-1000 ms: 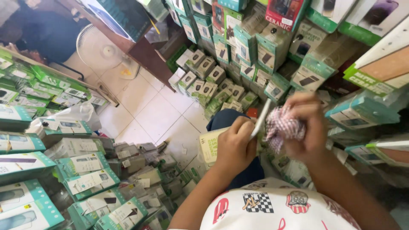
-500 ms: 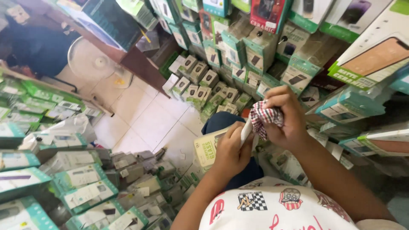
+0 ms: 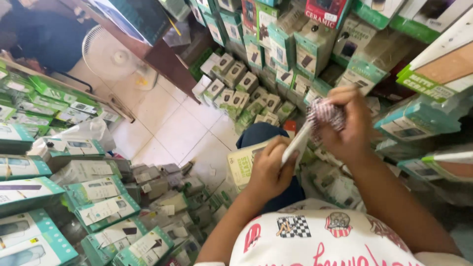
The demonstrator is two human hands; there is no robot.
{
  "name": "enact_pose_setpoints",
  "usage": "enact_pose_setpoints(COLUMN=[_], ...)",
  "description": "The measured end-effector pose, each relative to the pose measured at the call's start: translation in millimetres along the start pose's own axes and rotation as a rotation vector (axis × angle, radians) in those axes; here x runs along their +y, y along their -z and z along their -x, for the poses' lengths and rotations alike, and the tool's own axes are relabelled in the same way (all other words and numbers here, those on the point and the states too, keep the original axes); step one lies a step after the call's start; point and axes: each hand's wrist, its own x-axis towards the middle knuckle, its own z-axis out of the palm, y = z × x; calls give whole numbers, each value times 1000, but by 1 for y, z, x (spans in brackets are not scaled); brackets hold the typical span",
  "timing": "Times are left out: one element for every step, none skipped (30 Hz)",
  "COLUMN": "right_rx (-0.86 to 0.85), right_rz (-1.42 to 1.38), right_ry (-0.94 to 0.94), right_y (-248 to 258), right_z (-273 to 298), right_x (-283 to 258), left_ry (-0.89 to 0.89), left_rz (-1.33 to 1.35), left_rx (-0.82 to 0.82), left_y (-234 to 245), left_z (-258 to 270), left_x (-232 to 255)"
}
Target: Cleaning and organizing stacks of mobile phone screen protector packaging using a cloth.
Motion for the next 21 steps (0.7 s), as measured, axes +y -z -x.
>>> enact_pose_setpoints(right_rx=[42,49,124,181,175,127,79,87,-29,-153,-152,-163,-176,-174,-153,-137,-142,-175,-207,-206,-274], right_rz=[25,25,-144,-318,-322,-321,-320,-313,-399,-491,-491,-414,-337,-335,-559,-786,-788,-1038,-1289,-1286,-1044], right_ry=[-19,0,-161,-363,-382,-392,-402,-383,-337,-311,-312,-355,-397,-392,-484,-577,-576,-598,-617,-617,-561], right_y=[5,9,12,17,14,12,11,2,-6,-16,-19,-21,-24,-20,-16,-13,-9,-5,-1,2,6], right_z=[-4,-4,-4,10,12,12,12,12,11,17,16,18,21,25,29,33,29,28,27,25,24], right_x=[20,17,15,4,-3,-7,-11,-15,-18,-27,-32,-39,-47,-35,-24,-13,-8,-6,-3,-3,-2], left_ry=[3,-15,-1,53,73,93,112,90,45,21,21,-5,-32,-37,-35,-26,-26,105,236,236,390], left_rz=[2,-3,10,27,27,37,46,50,-10,-73,-73,-108,-143,-144,-104,-66,-68,277,621,623,692], left_rx=[3,11,-27,-76,-79,-32,15,16,28,36,35,-12,-60,-59,-108,-154,-149,-52,49,48,-56], left_y=[0,4,8,12,13,12,10,7,3,1,0,-1,-2,1,5,9,2,-4,-11,-8,-4], left_z=[-1,-6,-12,-4,-3,-4,-6,-9,-13,-9,-10,-6,-3,-3,-2,-1,2,9,16,15,15], left_x=[-4,-1,2,13,14,12,11,9,7,9,4,0,-4,-5,-6,-5,-15,-22,-30,-30,-30])
